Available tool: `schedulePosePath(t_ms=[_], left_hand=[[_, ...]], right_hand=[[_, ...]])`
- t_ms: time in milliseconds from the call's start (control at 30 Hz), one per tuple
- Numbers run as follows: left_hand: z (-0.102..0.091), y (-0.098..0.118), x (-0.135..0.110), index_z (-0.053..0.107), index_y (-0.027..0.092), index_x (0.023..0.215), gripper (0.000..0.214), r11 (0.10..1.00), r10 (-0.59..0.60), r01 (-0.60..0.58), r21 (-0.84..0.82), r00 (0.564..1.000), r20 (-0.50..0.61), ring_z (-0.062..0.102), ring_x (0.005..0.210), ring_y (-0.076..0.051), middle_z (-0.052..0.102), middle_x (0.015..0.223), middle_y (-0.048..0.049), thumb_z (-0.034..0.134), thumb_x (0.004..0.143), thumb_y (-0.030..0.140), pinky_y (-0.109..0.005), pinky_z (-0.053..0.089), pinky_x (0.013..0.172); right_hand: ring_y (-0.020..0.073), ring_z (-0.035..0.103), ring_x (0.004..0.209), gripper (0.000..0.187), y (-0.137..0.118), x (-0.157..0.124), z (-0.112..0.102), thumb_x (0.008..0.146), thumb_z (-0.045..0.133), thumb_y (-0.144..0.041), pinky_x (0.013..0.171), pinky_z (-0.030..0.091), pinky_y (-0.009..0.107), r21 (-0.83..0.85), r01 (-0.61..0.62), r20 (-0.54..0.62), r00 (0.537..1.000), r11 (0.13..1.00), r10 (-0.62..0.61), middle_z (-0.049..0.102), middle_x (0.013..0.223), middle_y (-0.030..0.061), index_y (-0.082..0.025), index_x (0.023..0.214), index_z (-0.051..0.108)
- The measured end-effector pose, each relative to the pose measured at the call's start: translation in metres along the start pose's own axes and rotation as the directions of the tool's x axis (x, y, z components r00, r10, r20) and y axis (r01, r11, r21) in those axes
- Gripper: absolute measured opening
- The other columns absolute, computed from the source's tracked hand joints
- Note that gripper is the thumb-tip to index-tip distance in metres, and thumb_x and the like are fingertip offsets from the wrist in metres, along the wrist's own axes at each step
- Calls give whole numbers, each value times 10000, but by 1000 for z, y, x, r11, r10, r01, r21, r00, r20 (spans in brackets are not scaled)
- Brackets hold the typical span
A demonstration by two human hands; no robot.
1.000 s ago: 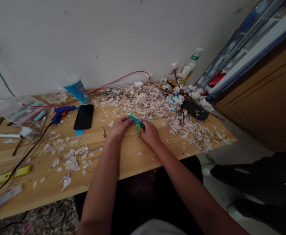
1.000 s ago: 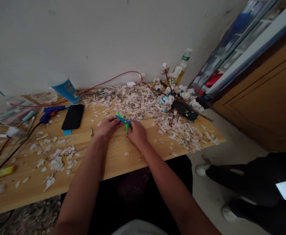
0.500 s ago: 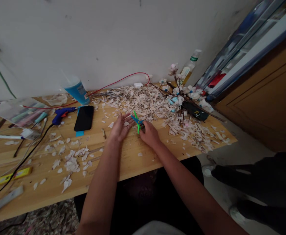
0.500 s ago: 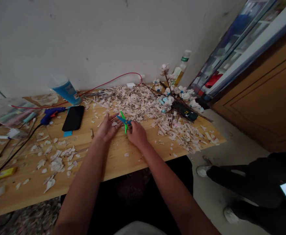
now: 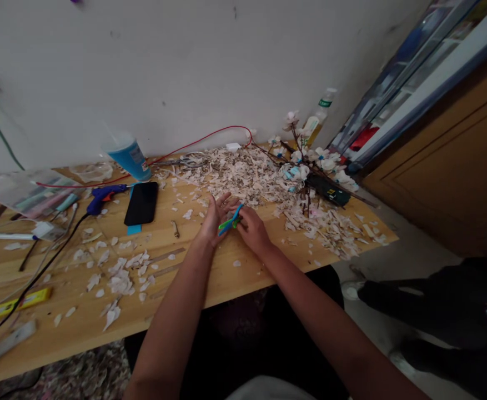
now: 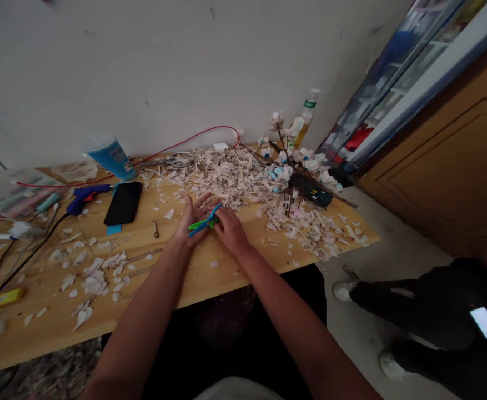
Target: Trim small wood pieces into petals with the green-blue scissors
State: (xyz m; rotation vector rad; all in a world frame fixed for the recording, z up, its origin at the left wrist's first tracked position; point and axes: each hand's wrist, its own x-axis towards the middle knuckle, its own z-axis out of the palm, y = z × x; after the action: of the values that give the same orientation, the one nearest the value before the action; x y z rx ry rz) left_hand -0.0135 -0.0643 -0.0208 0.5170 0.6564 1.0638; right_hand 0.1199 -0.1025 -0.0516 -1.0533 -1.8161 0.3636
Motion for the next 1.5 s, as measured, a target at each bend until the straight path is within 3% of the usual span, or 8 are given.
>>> schedulePosePath(t_ms=[133,333,667,733,833,967,1267,1500], left_hand=[[-1,-2,0,584,202,1265,657,999,-11,10,35,1000,26,623,1170,-227,655,1272,-137,325,920,697,-375,445,1069],[-1,-4,-3,608,213,1205,662,1000,7,-8,16,998,69,663,1037,-263,680,1166,-150,486,827,744,-390,538,892],[1,-8,-1,605,229,1203,634,999,22,-25,34,998,60,643,1102,-245,618,1295,-127,478,843,734,-388,515,960],[-1,-10,0,625,227,1169,580,998,26,-29,54,998,51,657,1061,-237,612,1305,-128,571,824,690,-386,520,949],[-3,-19,3,663,217,1095,477,966,111,-112,234,994,15,672,957,-202,660,1206,-105,823,705,442,-366,523,920],[-2,-31,9,717,193,947,369,854,275,-243,460,961,-2,667,829,-171,716,979,-73,873,612,208,-319,525,826],[-4,-30,9,675,173,848,282,913,287,-256,316,956,-56,667,691,-153,707,748,-31,803,708,381,-296,523,719],[-8,-18,11,634,182,865,304,921,352,-316,227,926,-138,659,689,-128,705,802,-21,827,677,323,-292,529,742]], right_hand=[[216,560,1193,429,1,-1,-2,783,446,-59,1064,441,434,30,-24,-9,1000,999,24,641,1168,64,-259,1136,587],[193,583,1163,423,9,0,0,797,443,-110,963,519,367,152,-243,3,969,958,246,577,1268,70,-258,1185,523],[202,527,1244,443,9,-1,0,768,459,-107,997,495,384,129,-249,-31,967,960,255,537,1311,85,-262,1181,505],[200,578,1173,391,14,1,1,805,497,-184,957,517,377,232,-283,-114,942,931,315,548,1293,99,-254,1189,478],[200,642,1031,408,24,6,-1,809,586,-311,885,545,374,412,-344,-245,850,844,466,604,1177,104,-240,1180,432],[204,661,951,412,28,11,-6,762,659,-365,839,551,372,496,-404,-294,754,769,587,636,1048,70,-243,1085,435],[205,658,923,356,20,10,-2,785,637,-443,802,549,362,450,-432,-154,824,781,545,644,994,53,-249,1040,481],[188,569,783,245,18,3,0,845,591,-436,716,492,321,63,-412,-226,881,909,415,598,910,55,-215,948,561]])
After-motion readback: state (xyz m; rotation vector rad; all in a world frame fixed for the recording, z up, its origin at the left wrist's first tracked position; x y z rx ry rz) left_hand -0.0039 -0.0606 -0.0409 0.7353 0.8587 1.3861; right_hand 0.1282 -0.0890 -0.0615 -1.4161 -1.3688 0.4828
